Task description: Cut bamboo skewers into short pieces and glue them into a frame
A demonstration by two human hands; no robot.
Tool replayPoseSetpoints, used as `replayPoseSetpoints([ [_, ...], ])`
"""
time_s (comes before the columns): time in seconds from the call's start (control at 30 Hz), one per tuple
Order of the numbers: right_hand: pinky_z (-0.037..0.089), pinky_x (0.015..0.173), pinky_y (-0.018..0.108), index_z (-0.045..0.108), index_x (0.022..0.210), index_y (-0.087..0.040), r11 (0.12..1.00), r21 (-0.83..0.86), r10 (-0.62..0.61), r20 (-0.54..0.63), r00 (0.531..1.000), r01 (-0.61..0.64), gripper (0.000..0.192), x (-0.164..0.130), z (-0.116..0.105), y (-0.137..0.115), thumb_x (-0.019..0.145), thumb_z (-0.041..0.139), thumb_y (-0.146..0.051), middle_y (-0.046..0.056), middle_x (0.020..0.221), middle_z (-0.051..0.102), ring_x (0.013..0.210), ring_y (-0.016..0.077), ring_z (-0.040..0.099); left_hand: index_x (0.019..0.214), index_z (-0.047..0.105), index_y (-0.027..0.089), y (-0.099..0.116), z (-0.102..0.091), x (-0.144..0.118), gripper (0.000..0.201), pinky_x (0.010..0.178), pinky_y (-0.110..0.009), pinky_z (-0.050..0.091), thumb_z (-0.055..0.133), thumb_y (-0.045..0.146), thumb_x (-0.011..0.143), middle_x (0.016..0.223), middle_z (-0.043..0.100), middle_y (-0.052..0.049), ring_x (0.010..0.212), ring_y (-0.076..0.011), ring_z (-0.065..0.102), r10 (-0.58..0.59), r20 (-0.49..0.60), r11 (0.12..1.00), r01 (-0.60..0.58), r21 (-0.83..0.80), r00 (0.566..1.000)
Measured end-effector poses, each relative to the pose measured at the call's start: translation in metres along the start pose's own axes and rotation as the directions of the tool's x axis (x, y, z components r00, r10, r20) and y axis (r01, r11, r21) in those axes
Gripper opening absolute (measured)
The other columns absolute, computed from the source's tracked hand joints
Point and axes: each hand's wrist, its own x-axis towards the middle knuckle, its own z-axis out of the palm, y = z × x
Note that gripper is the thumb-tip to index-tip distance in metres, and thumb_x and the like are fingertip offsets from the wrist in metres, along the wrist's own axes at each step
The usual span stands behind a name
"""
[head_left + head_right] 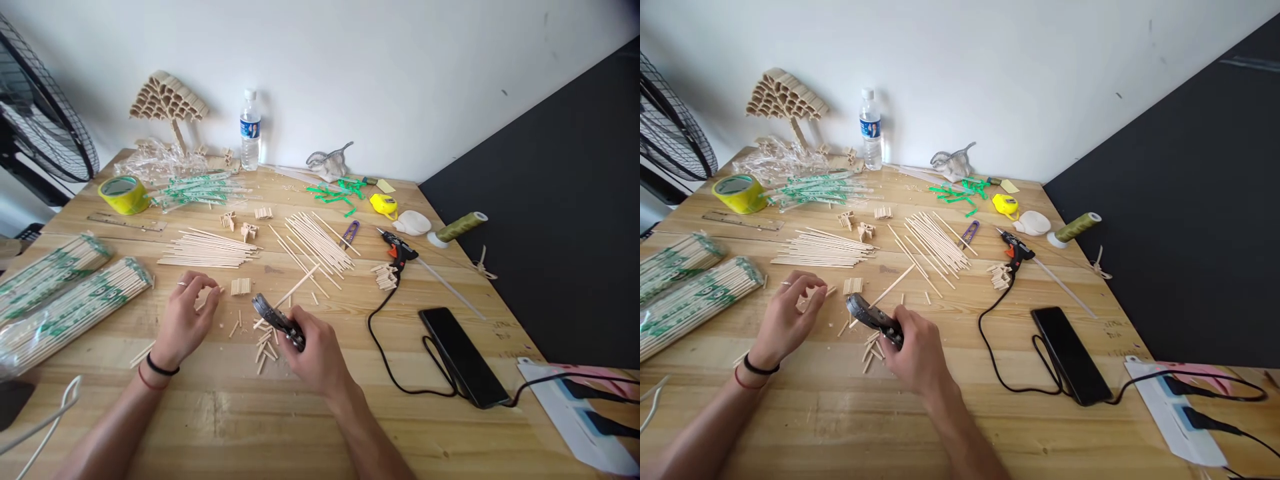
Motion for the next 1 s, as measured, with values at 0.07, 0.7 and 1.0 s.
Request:
replayPoseSetpoints([
  [0.07, 0.036, 0.061, 0.026, 0.049, 0.080, -0.024, 0.999, -0.034, 0.043, 0.037, 0.998, -0.041, 0.011, -0.001, -0.002, -0.003, 0.084, 0.060, -0.025, -0.001, 0.068, 0.062, 0.060, 0.0178, 0.057, 0.100, 0.065, 0.018, 0.007, 0.000, -0.006, 0.014, 0.078, -0.033, 0.051, 0.055, 0.028, 0.101, 0.098, 0.069, -0.008, 0.087, -0.0208, 0.063, 0.076, -0.065, 0.996, -0.079, -0.048, 0.995],
  [0.7, 0.042, 0.068, 0.032, 0.063, 0.101, -0.020, 0.988, -0.157, 0.061, 0.395, 0.917, 0.002, 0.018, -0.012, 0.019, -0.036, 0.087, 0.068, -0.030, 0.009, 0.096, 0.079, 0.085, 0.0272, 0.074, 0.099, 0.070, 0.015, 0.057, 0.002, -0.025, 0.026, 0.070, -0.033, 0.051, 0.060, -0.005, 0.085, 0.083, 0.066, -0.006, 0.078, -0.0187, 0.061, 0.500, -0.103, 0.832, -0.510, -0.218, 0.860],
  [1.0, 0.035, 0.061, 0.029, 0.065, 0.095, -0.021, 0.983, -0.163, -0.023, 0.335, 0.942, 0.082, 0.016, -0.012, 0.027, -0.029, 0.083, 0.072, -0.030, 0.006, 0.084, 0.079, 0.073, 0.0237, 0.072, 0.098, 0.069, 0.021, 0.052, -0.001, -0.026, 0.026, 0.069, -0.035, 0.050, 0.060, -0.001, 0.086, 0.082, 0.067, -0.004, 0.076, -0.0202, 0.062, 0.429, -0.097, 0.862, -0.439, -0.253, 0.898],
])
